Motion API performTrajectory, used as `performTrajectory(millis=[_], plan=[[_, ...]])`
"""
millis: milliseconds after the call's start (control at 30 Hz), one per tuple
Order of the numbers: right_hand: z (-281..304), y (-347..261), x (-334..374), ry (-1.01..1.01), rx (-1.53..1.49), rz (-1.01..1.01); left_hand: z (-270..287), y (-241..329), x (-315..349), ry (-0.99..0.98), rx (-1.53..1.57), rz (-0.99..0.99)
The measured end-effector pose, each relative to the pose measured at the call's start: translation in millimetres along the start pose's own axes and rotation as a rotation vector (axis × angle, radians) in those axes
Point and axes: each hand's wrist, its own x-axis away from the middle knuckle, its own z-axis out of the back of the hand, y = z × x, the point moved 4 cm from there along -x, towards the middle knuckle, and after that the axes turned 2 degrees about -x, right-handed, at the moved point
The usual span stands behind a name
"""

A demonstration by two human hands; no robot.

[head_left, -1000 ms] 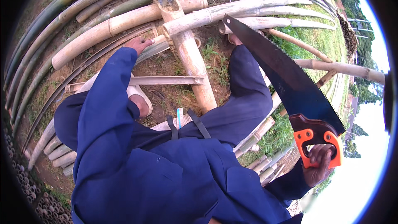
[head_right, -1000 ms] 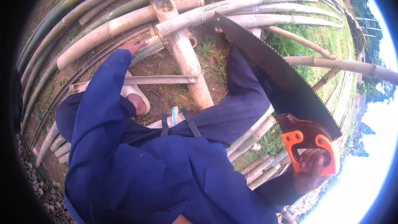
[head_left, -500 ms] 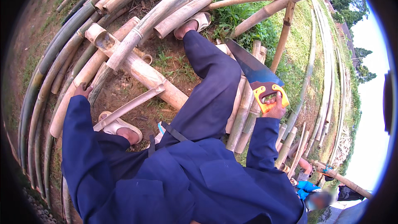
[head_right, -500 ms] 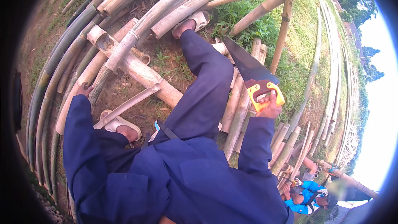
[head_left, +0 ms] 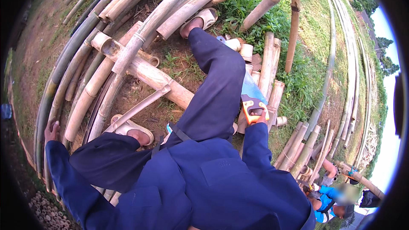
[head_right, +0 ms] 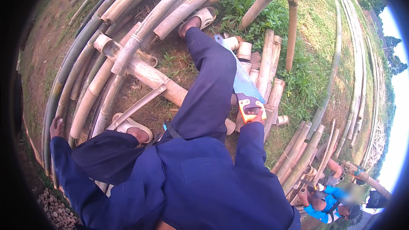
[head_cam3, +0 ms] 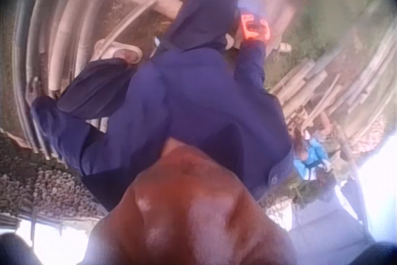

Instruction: The person uses a hand saw to cut bamboo poles into shorter sections. They position the bamboo on a makeshift stand, saw through it, and then move the cut pieces aside.

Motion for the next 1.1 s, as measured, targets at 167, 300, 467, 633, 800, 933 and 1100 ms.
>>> performTrajectory(millis=[167,300,467,633,800,933,1100], plan=[[8.1,-44.4,16.8,0.026,0.684,0.451,-120.7,118.7,142.8,-0.376,0.789,0.034],[-98.7,-99.7,150.0,-0.335,0.421,1.074,-166.8,160.7,229.3,-0.19,1.342,0.001],[-257.5,-48.1,351.6,-1.16,0.521,1.301,-202.1,93.7,240.3,0.275,1.457,0.066],[-356.8,123.0,464.5,-1.711,0.896,1.961,-283.1,-16.0,284.8,0.653,1.175,0.369],[-405.8,284.2,501.4,-1.741,1.489,2.343,-330.3,-67.6,377.9,0.81,0.881,0.592],[-417.1,349.4,505.6,-1.644,1.871,2.543,-306.9,-65.3,413.8,0.78,0.722,0.743],[-441.7,391.1,479.2,-1.741,2.174,2.422,-271.6,-83.3,417.5,0.858,0.666,0.751]])
